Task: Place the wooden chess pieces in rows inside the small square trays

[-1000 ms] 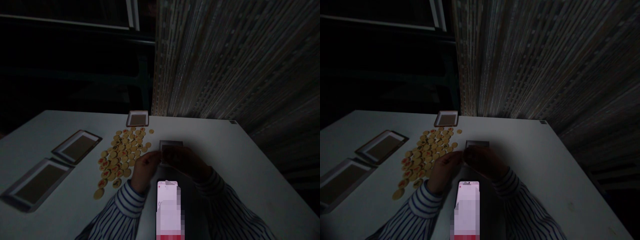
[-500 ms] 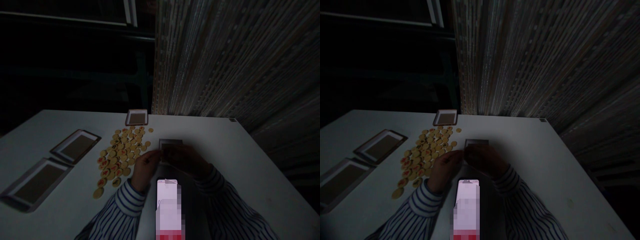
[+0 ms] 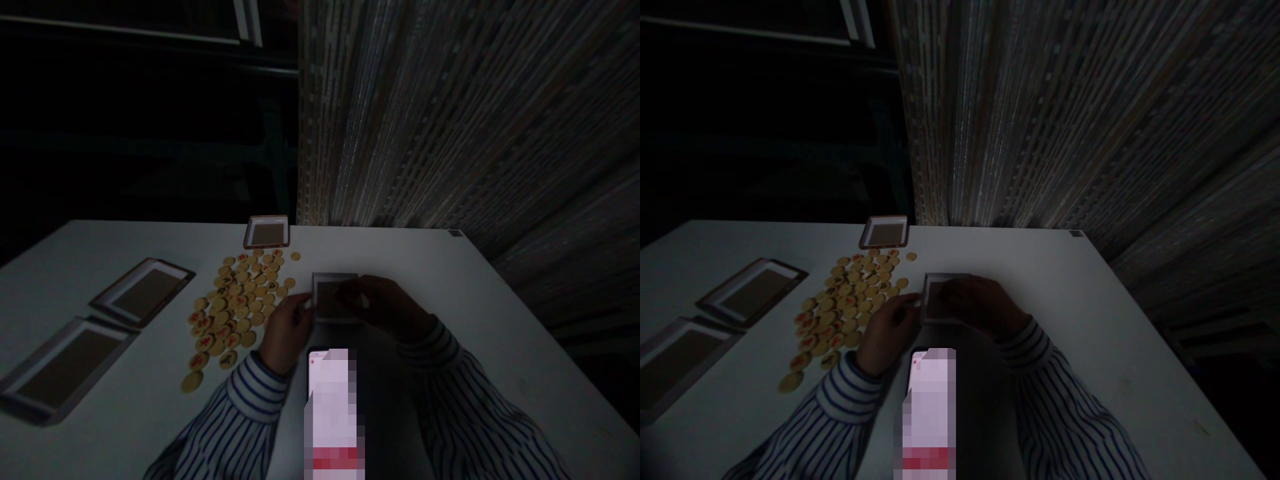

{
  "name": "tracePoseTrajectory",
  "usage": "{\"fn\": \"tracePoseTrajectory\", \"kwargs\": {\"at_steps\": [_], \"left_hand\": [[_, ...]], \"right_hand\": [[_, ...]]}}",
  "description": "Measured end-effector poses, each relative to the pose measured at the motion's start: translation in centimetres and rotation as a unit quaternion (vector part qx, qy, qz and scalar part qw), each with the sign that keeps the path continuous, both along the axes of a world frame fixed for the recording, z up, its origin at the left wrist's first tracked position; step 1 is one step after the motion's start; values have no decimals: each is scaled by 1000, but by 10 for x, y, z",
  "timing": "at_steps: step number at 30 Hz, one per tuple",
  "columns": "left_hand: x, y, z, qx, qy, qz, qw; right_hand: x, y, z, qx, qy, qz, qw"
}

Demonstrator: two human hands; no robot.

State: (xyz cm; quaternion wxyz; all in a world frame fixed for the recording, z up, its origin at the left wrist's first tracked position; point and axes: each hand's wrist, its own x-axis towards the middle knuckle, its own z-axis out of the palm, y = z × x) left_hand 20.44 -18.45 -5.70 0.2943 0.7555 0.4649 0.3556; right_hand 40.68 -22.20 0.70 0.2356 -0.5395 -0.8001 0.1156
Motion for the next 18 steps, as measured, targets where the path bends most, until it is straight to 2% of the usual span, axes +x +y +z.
{"fn": "tracePoseTrajectory", "kwargs": {"at_steps": [9, 18], "left_hand": [[1, 2, -6, -26, 69, -21, 997], [0, 2, -10, -30, 78, -20, 996]], "right_hand": [[16, -4, -2, -53, -52, -5, 997], [19, -3, -6, -104, -79, 5, 991]]}}
